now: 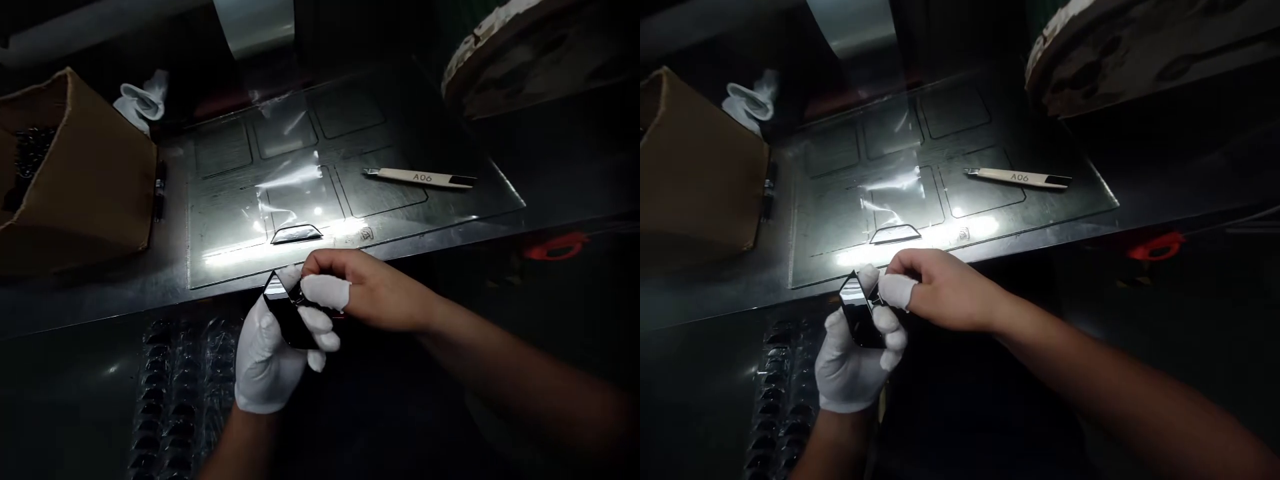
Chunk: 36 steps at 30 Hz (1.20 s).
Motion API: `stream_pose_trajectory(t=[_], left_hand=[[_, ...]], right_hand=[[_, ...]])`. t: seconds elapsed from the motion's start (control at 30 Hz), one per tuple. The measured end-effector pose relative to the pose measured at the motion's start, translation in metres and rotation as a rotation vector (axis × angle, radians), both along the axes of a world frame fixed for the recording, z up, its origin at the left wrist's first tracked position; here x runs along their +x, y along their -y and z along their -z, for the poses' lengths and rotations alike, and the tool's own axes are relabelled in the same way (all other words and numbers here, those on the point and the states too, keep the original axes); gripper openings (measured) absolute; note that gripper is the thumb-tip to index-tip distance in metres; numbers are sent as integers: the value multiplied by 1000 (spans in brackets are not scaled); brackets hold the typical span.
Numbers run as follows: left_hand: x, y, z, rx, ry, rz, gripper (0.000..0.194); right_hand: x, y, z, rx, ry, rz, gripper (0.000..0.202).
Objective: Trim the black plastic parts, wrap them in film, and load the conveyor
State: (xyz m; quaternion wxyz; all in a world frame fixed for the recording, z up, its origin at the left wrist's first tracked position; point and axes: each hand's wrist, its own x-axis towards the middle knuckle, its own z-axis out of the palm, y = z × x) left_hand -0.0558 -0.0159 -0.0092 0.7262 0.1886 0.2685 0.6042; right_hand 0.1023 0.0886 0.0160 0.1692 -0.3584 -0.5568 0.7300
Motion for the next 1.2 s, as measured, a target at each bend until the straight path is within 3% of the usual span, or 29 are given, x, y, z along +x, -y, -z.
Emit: stream_pose_trajectory(t=[0.33, 0.8, 1.2], left_hand=[[23, -10, 5, 42, 65, 107, 42], [41, -9, 11, 15, -10, 171, 43], [39, -5, 20, 48, -35, 279, 49]], right_hand=[[32, 8, 6, -1, -87, 75, 28], [59, 22, 23, -84, -178, 154, 29], [68, 32, 34, -121, -204, 159, 31]])
